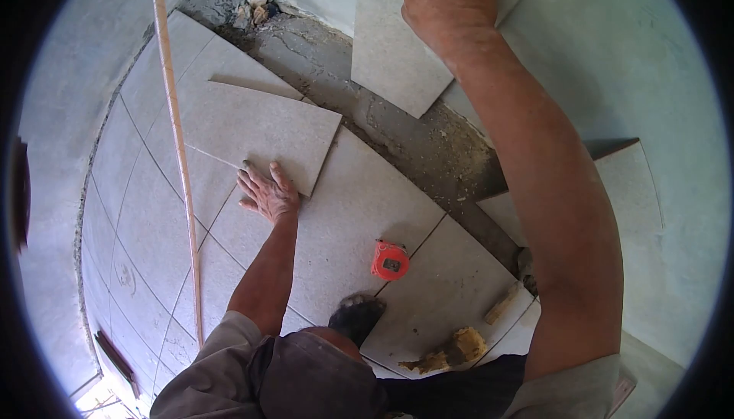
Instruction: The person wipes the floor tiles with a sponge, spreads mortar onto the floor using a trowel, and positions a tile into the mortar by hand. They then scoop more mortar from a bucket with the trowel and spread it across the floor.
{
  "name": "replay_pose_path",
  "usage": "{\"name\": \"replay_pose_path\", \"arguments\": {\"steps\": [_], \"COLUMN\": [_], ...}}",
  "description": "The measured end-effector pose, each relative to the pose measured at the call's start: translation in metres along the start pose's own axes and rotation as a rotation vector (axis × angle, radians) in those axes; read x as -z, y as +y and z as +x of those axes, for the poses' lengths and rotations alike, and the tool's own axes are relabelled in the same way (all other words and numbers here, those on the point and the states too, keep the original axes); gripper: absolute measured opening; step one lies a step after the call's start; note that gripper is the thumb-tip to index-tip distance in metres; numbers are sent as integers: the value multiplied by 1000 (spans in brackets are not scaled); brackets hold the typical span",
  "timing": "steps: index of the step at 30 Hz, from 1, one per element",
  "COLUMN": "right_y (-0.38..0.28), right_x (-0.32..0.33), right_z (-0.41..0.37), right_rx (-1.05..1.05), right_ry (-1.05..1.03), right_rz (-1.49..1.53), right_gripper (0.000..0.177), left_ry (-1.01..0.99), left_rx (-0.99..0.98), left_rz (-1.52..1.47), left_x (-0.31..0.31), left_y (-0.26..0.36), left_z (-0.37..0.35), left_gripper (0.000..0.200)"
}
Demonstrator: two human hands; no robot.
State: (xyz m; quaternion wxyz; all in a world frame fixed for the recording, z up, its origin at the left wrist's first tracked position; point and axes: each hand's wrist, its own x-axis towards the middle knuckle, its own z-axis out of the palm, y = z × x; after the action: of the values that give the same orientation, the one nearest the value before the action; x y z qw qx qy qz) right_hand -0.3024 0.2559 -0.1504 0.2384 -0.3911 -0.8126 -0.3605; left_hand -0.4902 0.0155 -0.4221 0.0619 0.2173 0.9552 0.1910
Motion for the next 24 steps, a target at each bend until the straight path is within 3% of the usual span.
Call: {"name": "replay_pose_path", "arguments": {"steps": [4,6,9,13,15,17,19,21,22,24], "right_y": [15,10,-3,-40,-34,-3,50,107,127,154], "right_x": [8,19,19,38,53,70,95,115,129,151], "right_z": [-15,-26,-72,-179,-219,-231,-222,-213,-209,-205], "right_rx": [17,53,-14,-353,-414,-405,-408,-413,-412,-656], "right_ry": [-6,104,61,-283,-396,-363,-170,154,150,108], "right_rz": [75,75,256,632,569,390,175,-9,-39,-169], "right_gripper": [64,52,61,60,62,63,59,54,54,50], "left_ry": [27,26,23,9,20,30,10,18,42,38], "left_rx": [-17,-17,-17,-17,-21,-41,-42,-53,-50,-61], "left_rz": [-7,-1,13,9,1,-4,31,33,49,19], "left_x": [-7,-7,-6,-3,-6,-8,-10,-12,-13,-11], "left_y": [-4,-4,-5,-3,-5,-9,-12,-14,-13,-9], "left_z": [0,0,2,0,0,2,4,4,4,1], "left_gripper": [74,74,74,74,75,76,79,79,79,79]}}
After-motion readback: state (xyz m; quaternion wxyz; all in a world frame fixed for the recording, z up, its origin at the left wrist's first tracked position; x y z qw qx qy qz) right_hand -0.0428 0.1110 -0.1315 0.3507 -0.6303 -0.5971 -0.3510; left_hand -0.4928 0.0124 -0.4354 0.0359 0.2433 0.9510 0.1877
